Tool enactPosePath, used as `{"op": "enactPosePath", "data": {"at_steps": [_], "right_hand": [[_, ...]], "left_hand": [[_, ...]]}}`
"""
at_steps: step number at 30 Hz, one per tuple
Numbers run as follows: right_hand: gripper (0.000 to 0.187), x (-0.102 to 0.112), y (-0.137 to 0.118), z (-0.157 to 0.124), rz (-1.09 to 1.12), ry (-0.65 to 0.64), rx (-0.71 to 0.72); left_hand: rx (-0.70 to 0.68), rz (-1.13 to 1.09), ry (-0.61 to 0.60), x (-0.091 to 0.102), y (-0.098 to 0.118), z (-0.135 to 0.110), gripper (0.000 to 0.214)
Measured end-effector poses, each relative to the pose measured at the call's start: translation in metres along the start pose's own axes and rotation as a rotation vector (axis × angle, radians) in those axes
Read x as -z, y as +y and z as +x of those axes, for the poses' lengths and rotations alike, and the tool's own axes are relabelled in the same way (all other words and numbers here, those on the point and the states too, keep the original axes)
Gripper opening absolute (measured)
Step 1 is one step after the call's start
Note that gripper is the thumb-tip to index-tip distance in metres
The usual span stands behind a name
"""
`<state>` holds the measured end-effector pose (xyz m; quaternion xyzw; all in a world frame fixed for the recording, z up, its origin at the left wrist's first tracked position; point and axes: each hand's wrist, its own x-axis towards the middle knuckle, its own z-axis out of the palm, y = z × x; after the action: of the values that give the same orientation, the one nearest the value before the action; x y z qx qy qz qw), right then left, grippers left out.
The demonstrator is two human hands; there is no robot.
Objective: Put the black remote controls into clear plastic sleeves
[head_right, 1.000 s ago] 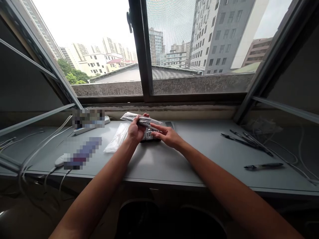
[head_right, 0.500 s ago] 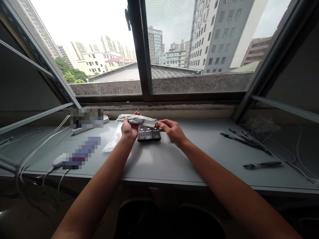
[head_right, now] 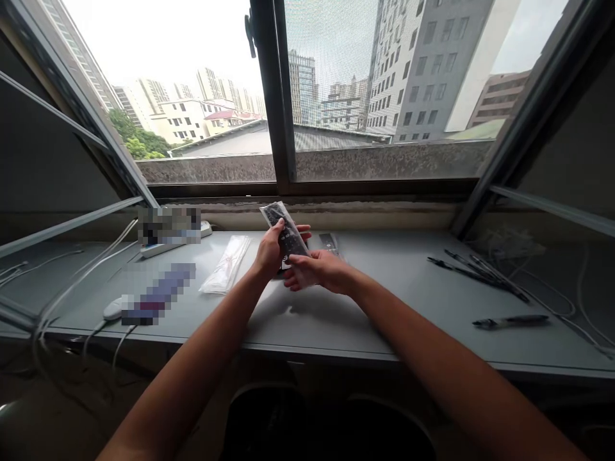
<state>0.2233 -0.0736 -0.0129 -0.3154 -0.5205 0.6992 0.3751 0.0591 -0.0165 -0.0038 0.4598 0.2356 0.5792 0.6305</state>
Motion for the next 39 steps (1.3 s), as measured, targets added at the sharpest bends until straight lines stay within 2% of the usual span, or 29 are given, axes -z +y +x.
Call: {"op": "enactPosePath", "data": {"at_steps": [3, 9, 15, 18, 20, 26, 29, 34, 37, 39], "right_hand": [[0.046, -0.002, 0.001, -0.003, -0.014, -0.047, -0.057], [0.054, -0.003, -0.006, -0.007, 0.015, -0.123, -0.136], [0.050, -0.004, -0.003, -0.006, -0.034, -0.116, -0.044], [0.052, -0.004, -0.002, -0.006, -0.088, -0.121, -0.007], [0.053, -0.004, -0.002, -0.006, -0.121, -0.128, 0.023], [0.052, 0.000, 0.002, -0.004, -0.259, -0.243, 0.104], [0.050, 0.003, 0.005, -0.001, -0.373, -0.254, 0.161], [0.047, 0.010, 0.005, 0.001, -0.585, -0.184, 0.286], [0.025, 0.014, 0.005, 0.000, -0.856, -0.089, 0.448], [0.020, 0.016, 0.005, 0.000, -1.092, -0.040, 0.583]], "left_hand": [[-0.001, 0.033, -0.014, 0.002, -0.001, 0.000, 0.040], [-0.028, -0.023, 0.061, 0.003, 0.004, 0.001, 0.037], [-0.055, 0.055, 0.147, 0.013, 0.007, 0.009, 0.046], [-0.098, 0.136, 0.283, 0.020, 0.007, 0.013, 0.036], [-0.073, 0.160, 0.330, 0.022, 0.007, 0.014, 0.030], [0.070, 0.106, 0.232, 0.020, 0.001, 0.014, 0.036], [0.129, 0.106, 0.176, 0.017, -0.001, 0.012, 0.037], [0.251, 0.147, 0.071, 0.009, -0.002, 0.006, 0.041], [0.312, 0.147, 0.041, 0.008, -0.002, 0.004, 0.043], [0.318, 0.138, 0.041, 0.007, -0.001, 0.003, 0.042]]}}
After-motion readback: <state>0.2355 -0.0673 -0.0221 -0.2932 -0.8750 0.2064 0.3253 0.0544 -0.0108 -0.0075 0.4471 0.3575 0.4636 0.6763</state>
